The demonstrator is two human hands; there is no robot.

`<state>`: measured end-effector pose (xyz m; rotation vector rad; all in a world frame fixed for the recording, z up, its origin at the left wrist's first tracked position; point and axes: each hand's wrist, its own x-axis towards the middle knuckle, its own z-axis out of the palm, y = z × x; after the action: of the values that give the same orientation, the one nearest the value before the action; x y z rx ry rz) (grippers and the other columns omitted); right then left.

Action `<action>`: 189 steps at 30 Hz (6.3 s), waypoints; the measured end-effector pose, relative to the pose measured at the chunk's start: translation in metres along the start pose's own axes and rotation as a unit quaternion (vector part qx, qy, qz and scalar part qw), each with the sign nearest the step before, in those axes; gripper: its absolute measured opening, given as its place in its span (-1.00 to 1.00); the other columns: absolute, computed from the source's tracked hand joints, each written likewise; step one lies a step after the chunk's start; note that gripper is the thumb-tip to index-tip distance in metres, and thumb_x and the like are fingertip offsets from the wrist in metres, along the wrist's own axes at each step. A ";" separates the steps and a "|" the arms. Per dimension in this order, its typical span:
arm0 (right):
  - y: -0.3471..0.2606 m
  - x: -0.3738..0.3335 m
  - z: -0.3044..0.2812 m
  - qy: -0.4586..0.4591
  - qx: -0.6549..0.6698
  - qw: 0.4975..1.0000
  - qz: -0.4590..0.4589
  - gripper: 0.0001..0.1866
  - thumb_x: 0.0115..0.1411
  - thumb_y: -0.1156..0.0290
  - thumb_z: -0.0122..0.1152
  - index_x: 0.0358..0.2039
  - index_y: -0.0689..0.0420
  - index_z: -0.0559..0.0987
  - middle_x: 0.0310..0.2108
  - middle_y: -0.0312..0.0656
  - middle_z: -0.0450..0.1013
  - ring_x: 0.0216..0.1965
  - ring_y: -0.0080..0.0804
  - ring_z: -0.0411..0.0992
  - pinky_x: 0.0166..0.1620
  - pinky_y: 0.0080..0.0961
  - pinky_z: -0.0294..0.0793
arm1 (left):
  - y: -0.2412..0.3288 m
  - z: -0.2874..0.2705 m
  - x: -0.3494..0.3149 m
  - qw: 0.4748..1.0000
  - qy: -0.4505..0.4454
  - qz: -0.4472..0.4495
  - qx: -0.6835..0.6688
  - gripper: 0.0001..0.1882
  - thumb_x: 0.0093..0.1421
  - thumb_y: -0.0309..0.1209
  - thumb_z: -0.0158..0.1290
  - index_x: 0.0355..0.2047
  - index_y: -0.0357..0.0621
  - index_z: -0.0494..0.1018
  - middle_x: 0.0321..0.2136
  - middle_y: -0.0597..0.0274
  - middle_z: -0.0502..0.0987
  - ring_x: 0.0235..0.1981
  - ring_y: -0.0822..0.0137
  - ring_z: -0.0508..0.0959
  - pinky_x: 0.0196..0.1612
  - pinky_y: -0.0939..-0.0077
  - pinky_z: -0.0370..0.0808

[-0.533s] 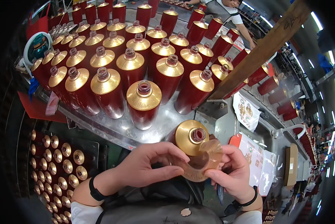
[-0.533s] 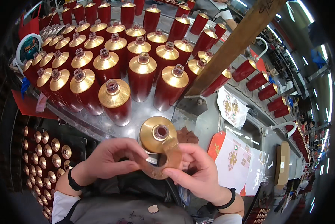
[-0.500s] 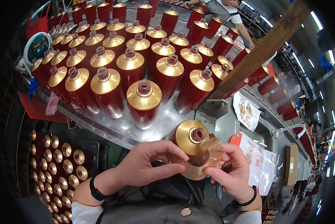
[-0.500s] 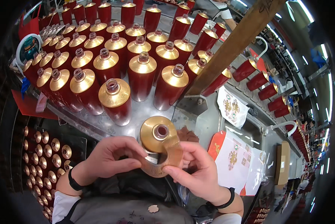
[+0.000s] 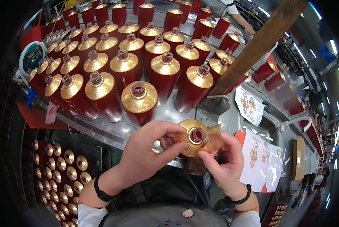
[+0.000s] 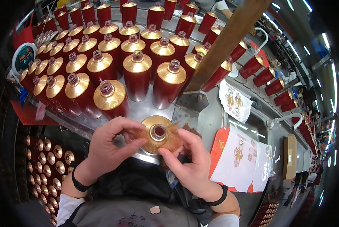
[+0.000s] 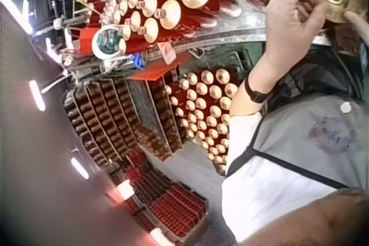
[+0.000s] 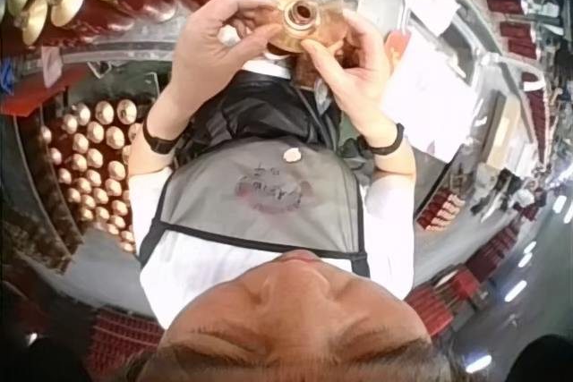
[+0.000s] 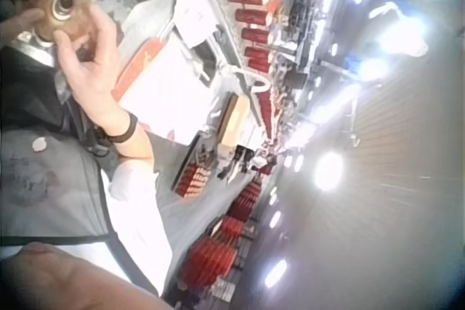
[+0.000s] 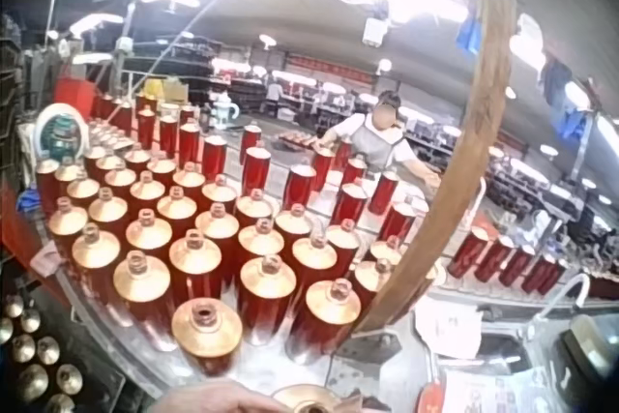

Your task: The worker wipes the tops of large red bottles and applies gold decorative labels/seals to the shoulders of the bottles on an assembly line.

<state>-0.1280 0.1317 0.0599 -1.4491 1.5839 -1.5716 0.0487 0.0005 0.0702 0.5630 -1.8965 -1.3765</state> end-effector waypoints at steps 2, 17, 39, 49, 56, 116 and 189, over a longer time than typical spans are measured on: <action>0.000 0.001 0.003 0.005 -0.029 0.999 -0.021 -0.43 0.14 0.66 0.35 0.14 0.27 0.33 -0.13 -0.18 0.47 -0.41 -0.68 0.44 -0.35 -0.75 0.43 | -0.001 -0.001 0.001 1.000 -0.003 -0.004 -0.002 -0.70 0.12 -0.57 0.27 -0.11 -0.24 0.53 -0.37 0.32 0.56 -0.42 0.60 0.49 -0.34 0.69 0.43; 0.002 -0.002 0.008 0.027 -0.024 0.999 0.012 -0.43 0.16 0.64 0.34 0.14 0.30 0.32 -0.18 -0.20 0.49 -0.41 -0.71 0.41 -0.35 -0.78 0.40 | -0.005 -0.005 0.009 1.000 -0.022 0.002 -0.006 -0.61 0.12 -0.55 0.28 -0.03 -0.22 0.49 -0.39 0.33 0.51 -0.43 0.56 0.48 -0.35 0.67 0.45; -0.001 0.001 0.009 0.021 0.018 0.999 0.039 -0.44 0.18 0.66 0.29 0.17 0.28 0.29 -0.06 -0.10 0.48 -0.25 -0.59 0.51 -0.29 -0.71 0.50 | -0.007 -0.007 0.013 0.997 -0.041 -0.040 -0.051 -0.60 0.15 -0.49 0.26 0.00 -0.21 0.45 -0.44 0.31 0.53 -0.44 0.56 0.51 -0.36 0.65 0.48; -0.001 0.001 0.010 0.016 0.004 0.999 0.031 -0.44 0.18 0.66 0.29 0.17 0.29 0.29 -0.06 -0.11 0.48 -0.23 -0.57 0.51 -0.26 -0.70 0.50 | -0.006 -0.009 0.014 0.995 -0.042 -0.063 -0.065 -0.57 0.13 -0.53 0.28 0.01 -0.25 0.45 -0.36 0.41 0.47 -0.40 0.65 0.43 -0.34 0.76 0.37; -0.002 0.001 0.011 0.024 -0.004 0.999 0.035 -0.44 0.18 0.64 0.31 0.16 0.28 0.31 -0.04 -0.12 0.48 -0.17 -0.58 0.50 -0.19 -0.69 0.49 | -0.007 -0.012 0.017 0.991 -0.057 -0.088 -0.088 -0.58 0.15 -0.51 0.27 0.02 -0.24 0.44 -0.40 0.40 0.53 -0.43 0.68 0.42 -0.37 0.78 0.36; 0.003 0.046 -0.003 -0.093 0.129 0.976 0.151 -0.46 0.19 0.61 0.32 0.17 0.23 0.37 -0.28 -0.36 0.47 -0.33 -0.77 0.43 -0.26 -0.75 0.43 | -0.050 0.008 -0.007 0.985 -0.030 -0.060 -0.160 -0.31 0.25 -0.26 0.16 0.30 -0.26 0.18 0.15 0.00 0.34 0.19 0.18 0.37 0.25 0.33 0.26; -0.015 0.053 -0.007 -0.124 0.107 0.970 0.180 -0.43 0.19 0.65 0.26 0.21 0.21 0.34 -0.43 -0.41 0.32 -0.47 -0.73 0.42 -0.48 -0.70 0.48 | -0.036 0.011 0.001 0.985 -0.069 -0.067 -0.143 -0.23 0.22 -0.34 0.24 0.32 -0.24 0.07 0.10 0.05 0.41 0.11 0.33 0.45 0.17 0.39 0.38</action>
<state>-0.1466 0.0907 0.0930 -1.1181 1.3897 -1.2528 0.0374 -0.0050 0.0348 0.4688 -1.7480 -1.7787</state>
